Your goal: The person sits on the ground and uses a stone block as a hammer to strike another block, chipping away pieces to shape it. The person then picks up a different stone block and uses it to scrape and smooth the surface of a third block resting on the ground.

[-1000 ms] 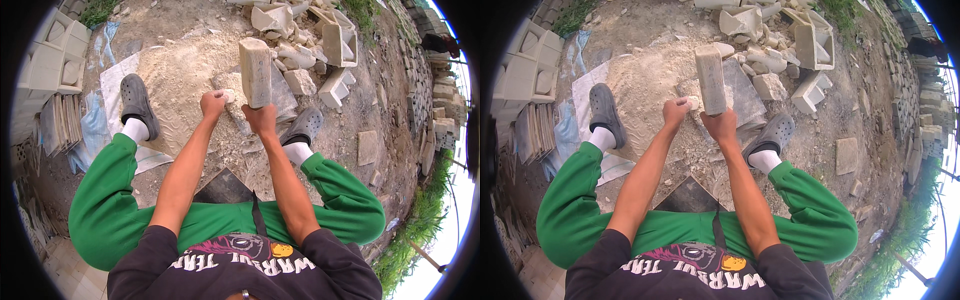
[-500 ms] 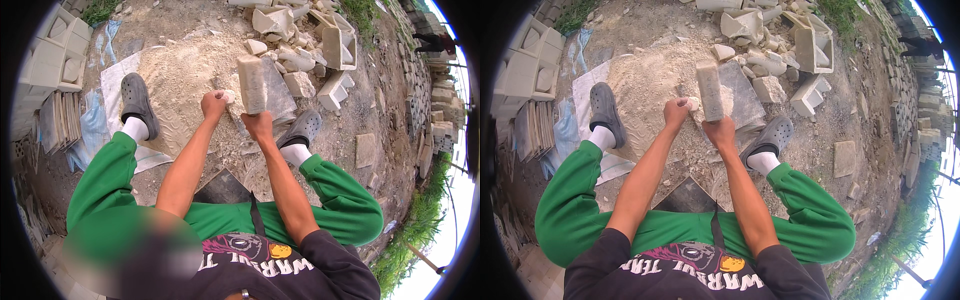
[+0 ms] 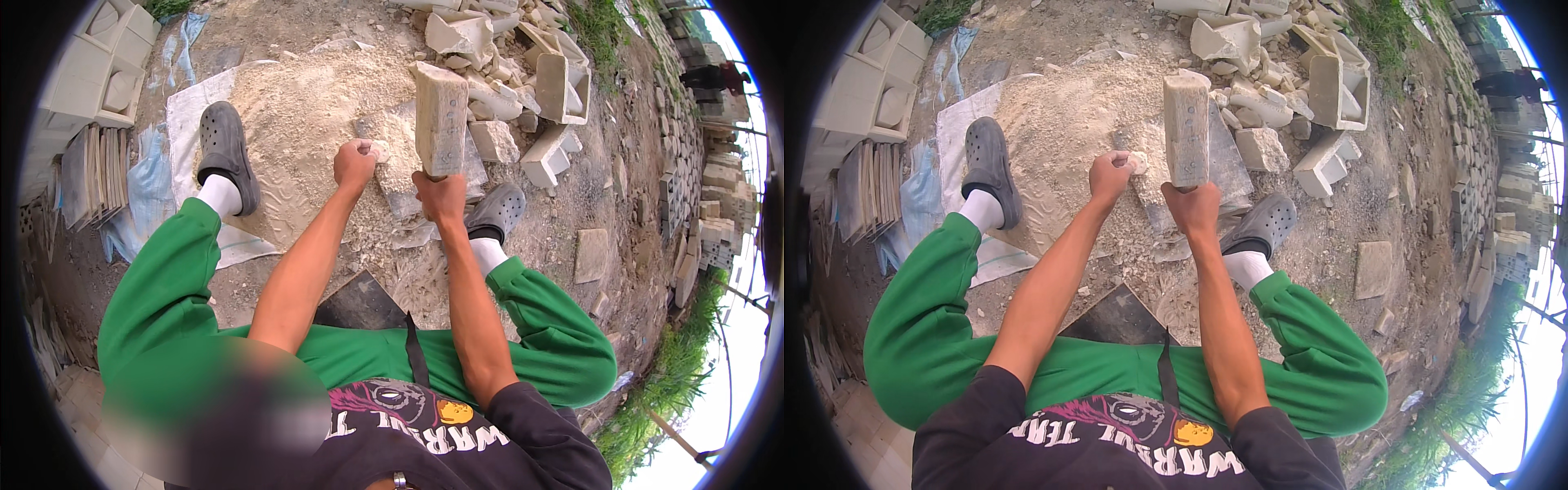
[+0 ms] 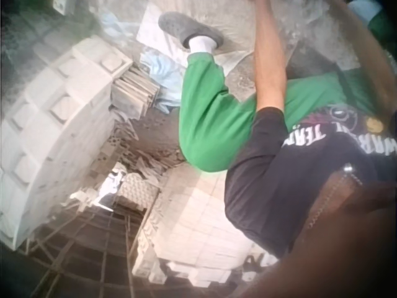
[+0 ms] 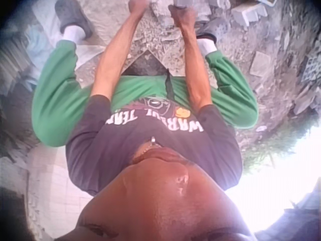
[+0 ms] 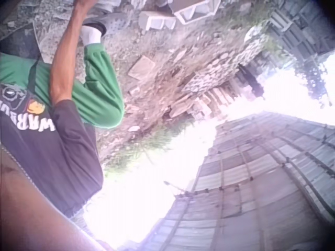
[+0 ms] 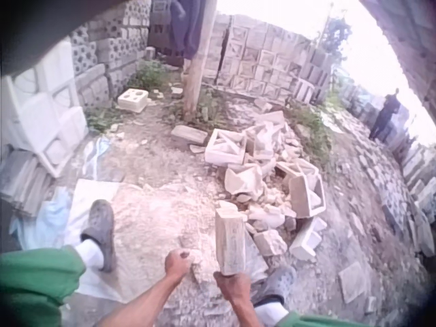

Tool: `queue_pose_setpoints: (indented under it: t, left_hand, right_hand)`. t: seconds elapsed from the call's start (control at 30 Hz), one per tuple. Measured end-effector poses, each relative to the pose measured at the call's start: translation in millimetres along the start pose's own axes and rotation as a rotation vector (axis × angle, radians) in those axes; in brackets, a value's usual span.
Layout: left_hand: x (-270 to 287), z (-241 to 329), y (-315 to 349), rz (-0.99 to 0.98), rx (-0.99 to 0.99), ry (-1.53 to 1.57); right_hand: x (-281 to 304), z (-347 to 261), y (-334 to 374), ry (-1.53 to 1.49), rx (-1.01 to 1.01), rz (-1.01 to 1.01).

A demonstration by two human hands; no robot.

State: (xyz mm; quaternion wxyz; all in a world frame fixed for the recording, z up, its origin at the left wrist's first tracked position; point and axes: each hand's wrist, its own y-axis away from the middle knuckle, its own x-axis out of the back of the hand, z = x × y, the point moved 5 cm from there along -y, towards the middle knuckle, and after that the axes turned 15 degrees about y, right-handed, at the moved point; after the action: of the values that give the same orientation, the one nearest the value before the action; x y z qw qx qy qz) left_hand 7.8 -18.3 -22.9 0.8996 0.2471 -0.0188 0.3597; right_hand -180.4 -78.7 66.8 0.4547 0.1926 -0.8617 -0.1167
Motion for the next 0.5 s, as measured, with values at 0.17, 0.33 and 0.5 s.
queue_pose_setpoints:
  t: [0.17,0.33,0.5]
  left_hand:
    - [-1.1,6.3,5.3,0.022,0.000,-0.039]
    - [2.2,1.3,3.5,0.017,0.049,-0.040]
    - [0.2,4.8,6.7,0.059,0.022,-0.083]
  right_hand:
    - [-52.0,53.1,2.0,0.068,-0.168,-0.186]
    - [-35.8,37.2,4.2,0.087,-0.222,-0.251]
    - [-36.4,36.8,5.2,0.028,-0.090,-0.095]
